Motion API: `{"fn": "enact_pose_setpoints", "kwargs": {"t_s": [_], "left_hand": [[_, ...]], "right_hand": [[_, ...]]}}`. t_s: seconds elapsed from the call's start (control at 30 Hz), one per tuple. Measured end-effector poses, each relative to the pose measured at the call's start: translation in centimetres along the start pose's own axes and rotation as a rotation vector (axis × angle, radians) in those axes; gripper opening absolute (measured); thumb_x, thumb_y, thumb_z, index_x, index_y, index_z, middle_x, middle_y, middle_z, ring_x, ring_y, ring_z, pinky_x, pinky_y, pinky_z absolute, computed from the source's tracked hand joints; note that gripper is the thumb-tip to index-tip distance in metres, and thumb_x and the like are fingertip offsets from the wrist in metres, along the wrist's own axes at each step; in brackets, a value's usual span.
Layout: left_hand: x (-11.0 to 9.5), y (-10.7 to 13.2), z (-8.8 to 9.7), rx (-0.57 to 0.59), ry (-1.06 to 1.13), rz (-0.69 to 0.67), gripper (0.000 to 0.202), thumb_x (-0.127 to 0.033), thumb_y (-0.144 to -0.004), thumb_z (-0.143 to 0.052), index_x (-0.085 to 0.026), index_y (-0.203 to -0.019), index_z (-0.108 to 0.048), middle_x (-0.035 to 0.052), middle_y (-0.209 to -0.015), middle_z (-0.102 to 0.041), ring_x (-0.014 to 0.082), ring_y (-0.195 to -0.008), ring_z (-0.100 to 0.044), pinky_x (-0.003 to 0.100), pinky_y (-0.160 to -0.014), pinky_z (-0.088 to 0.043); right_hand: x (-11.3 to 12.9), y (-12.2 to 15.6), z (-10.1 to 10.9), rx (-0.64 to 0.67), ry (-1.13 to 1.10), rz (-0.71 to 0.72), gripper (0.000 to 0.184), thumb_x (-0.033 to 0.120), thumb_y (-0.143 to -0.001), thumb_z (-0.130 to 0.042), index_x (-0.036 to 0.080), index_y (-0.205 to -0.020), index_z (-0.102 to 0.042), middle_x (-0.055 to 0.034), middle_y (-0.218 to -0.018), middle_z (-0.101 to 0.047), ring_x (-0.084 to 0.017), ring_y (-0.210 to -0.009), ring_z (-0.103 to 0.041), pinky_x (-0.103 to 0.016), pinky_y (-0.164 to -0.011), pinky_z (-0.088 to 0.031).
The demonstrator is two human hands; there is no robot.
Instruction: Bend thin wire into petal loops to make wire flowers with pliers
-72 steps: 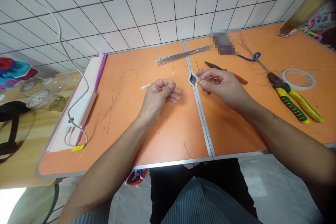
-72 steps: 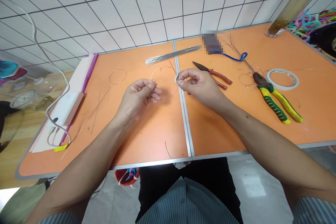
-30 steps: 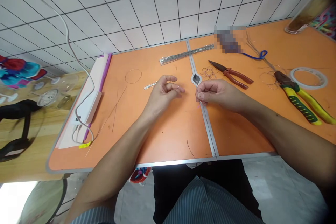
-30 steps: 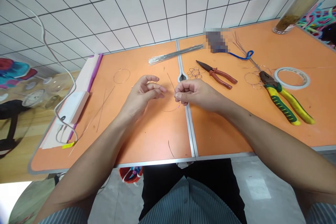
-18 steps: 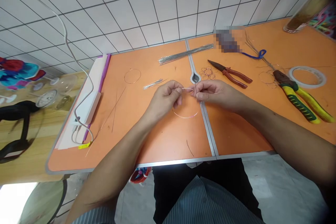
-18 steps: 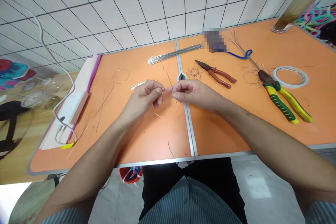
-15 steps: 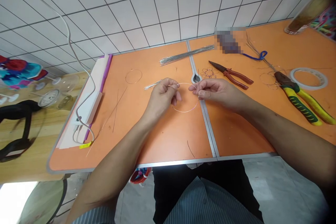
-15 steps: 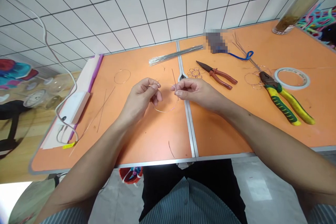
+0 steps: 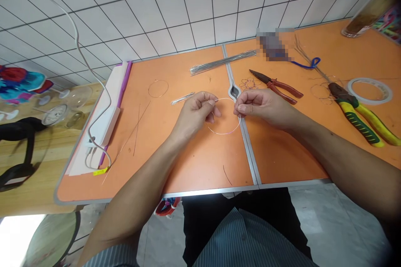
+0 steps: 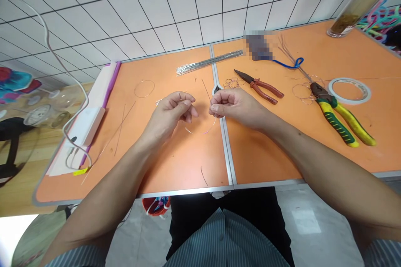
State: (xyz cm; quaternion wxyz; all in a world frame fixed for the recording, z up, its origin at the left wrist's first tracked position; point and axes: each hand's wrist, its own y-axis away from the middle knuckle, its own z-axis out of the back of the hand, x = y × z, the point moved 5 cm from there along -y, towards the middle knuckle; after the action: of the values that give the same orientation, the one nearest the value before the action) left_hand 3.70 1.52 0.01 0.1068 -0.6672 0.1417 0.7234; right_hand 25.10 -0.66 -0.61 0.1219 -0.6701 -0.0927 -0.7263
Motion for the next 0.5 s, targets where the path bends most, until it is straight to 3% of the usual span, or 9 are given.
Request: {"fn": "enact_pose_setpoints", "kwargs": {"t_s": [0.5], "left_hand": [[0.38, -0.05, -0.17, 0.063, -0.056, 0.052, 0.013, -0.026, -0.099, -0.074, -0.018, -0.089, -0.076, 0.0044, -0.076, -0.078, 0.0115, -0.062, -0.063, 0.025, -0.065, -0.052]], "right_hand": [[-0.16, -0.09, 0.01, -0.021, 0.015, -0.018, 0.032, 0.051, -0.086, -0.097, 0.025, -0.085, -0.079, -0.0036, -0.086, -0.077, -0.02, -0.083, -0.068, -0.037, -0.08, -0.057]]}}
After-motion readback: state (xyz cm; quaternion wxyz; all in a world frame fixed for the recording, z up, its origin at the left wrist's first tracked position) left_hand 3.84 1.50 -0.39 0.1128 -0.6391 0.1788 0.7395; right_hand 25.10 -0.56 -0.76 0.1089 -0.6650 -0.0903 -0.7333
